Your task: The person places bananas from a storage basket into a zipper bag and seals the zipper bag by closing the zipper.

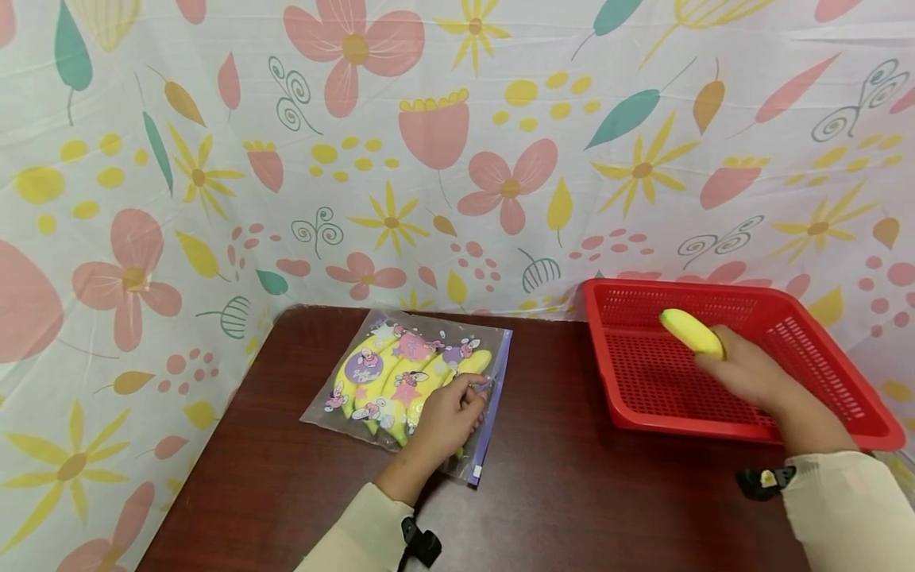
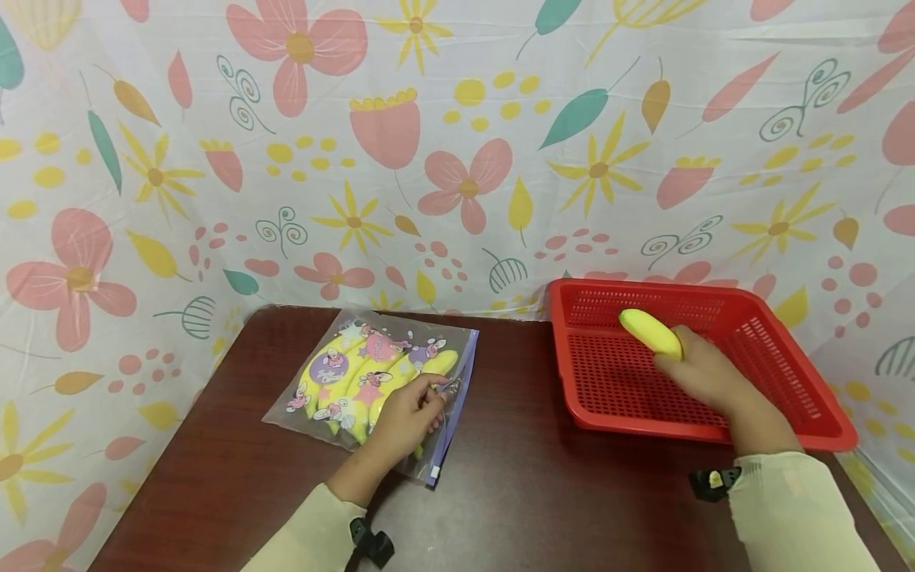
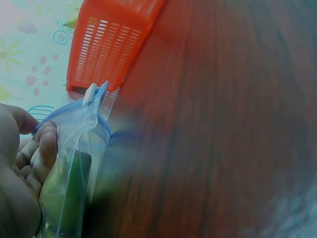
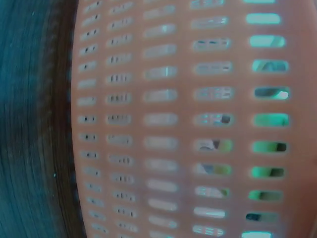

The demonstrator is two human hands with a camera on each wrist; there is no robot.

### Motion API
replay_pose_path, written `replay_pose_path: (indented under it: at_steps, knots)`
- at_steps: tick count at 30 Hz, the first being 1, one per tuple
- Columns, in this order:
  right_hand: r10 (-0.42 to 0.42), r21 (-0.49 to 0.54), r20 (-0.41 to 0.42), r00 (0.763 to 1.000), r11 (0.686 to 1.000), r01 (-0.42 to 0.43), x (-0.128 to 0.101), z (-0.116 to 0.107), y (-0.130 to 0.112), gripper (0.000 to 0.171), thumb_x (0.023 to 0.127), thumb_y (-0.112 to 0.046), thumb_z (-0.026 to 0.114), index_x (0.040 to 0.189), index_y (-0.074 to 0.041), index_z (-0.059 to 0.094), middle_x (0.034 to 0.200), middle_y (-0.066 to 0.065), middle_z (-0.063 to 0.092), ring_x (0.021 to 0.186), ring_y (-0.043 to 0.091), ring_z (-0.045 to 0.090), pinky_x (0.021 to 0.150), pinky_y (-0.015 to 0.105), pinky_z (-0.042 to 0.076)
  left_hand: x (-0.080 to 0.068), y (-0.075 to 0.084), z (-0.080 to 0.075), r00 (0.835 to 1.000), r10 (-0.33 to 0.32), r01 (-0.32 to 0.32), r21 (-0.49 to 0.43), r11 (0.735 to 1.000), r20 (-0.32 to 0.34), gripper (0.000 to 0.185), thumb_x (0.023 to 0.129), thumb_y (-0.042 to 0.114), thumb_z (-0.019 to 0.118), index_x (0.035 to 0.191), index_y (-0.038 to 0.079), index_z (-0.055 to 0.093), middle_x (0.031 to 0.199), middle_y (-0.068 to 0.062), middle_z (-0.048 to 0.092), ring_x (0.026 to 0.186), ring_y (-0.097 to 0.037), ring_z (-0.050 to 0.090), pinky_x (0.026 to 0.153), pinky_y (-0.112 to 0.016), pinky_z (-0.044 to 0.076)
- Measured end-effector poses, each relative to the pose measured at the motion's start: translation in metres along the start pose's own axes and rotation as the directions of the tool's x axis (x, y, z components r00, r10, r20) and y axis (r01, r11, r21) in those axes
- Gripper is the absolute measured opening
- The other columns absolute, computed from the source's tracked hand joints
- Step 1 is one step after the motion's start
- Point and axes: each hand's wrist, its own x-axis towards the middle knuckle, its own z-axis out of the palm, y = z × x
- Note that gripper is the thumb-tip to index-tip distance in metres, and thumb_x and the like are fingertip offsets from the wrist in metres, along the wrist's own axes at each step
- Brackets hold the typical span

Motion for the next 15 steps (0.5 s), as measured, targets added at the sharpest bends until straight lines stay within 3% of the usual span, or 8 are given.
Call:
replay_pose_path:
  at_steps: [9, 15]
  knots:
    - [0.012, 0.06, -0.116, 0.993, 0.998, -0.005, -0.005, 0.0, -0.016, 0.058, 0.098, -0.036, 0.061, 0.133, 0.003, 0.038, 0.099, 0.018, 0.057, 0.08, 0.025, 0.054, 0.061, 0.032, 0.044, 0.0, 0.0, 0.0, 1.0, 0.002, -0.002, -0.008, 1.0, 0.005, 0.024, 0.099, 0.015, 0.06, 0.122, 0.009, 0.067, 0.071, 0.001, 0.065, 0.054, -0.004, 0.057, 0.048, -0.023, 0.047]
    - [0.04, 0.08, -0.146, 0.989, 0.996, -0.028, -0.007, 0.001, -0.027, 0.063, 0.098, -0.041, 0.062, 0.136, 0.004, 0.037, 0.1, 0.021, 0.057, 0.08, 0.028, 0.054, 0.06, 0.033, 0.044, 0.001, 0.0, 0.0, 1.0, 0.002, -0.002, 0.001, 1.0, 0.001, 0.024, 0.099, 0.016, 0.061, 0.122, 0.01, 0.068, 0.071, 0.002, 0.065, 0.054, -0.004, 0.056, 0.048, -0.023, 0.046]
